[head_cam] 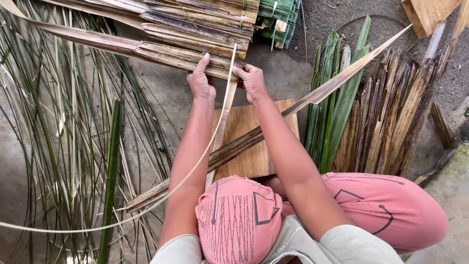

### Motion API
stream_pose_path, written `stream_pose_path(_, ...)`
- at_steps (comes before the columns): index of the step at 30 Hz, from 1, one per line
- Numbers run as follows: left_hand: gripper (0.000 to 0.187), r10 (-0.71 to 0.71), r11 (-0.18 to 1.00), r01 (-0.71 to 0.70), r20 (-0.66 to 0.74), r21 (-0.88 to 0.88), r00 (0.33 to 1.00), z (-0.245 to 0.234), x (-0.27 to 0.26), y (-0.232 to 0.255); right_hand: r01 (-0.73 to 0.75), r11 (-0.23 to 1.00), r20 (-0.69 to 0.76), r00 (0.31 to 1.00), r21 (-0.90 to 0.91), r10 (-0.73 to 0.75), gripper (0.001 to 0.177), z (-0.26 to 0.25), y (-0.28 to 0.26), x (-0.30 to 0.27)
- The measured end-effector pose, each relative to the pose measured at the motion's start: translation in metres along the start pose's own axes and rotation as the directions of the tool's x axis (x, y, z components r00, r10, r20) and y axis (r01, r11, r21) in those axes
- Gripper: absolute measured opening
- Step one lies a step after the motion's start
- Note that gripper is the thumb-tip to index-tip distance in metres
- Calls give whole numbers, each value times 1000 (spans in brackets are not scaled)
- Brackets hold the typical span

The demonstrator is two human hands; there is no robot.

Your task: Weaving dried palm leaves together using thin fiber strips to create a mat or roofing section

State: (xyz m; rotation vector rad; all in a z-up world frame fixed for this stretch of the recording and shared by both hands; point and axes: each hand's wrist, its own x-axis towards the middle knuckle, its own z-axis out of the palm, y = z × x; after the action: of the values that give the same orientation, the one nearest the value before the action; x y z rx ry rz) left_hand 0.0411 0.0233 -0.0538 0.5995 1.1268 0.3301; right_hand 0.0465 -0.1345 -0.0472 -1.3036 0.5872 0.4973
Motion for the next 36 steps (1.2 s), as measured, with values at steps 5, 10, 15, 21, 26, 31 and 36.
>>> stream_pose_path(5,53,-46,995,50,43,-85,998,-6,6,-3,-19,1000,-26,999,8,20,22,4,0,-5)
stream_pose_path(10,51,-142,977,176,250,-120,958,-10,0,6,-44,997,-82,995,60,49,17,16,-10,-17)
stream_pose_path(15,47,-116,979,172,388,-112,914,-8,-14,18,-71,996,-56,996,48,74,16,19,-11,-13)
stream_pose_path(21,41,-98,987,132,317,-87,943,-15,-8,6,-52,990,-84,994,129,64,17,22,1,-8)
stream_pose_path(26,39,-38,998,45,186,-37,982,-9,-1,3,-37,979,-96,994,202,57,18,27,-3,-7)
stream_pose_path(31,49,65,998,-65,82,-11,994,1,0,3,-7,977,-107,994,211,30,18,30,-10,-12)
stream_pose_path(36,50,74,997,-76,79,24,994,-5,20,-10,-38,999,-124,991,30,42,36,21,-12,-46)
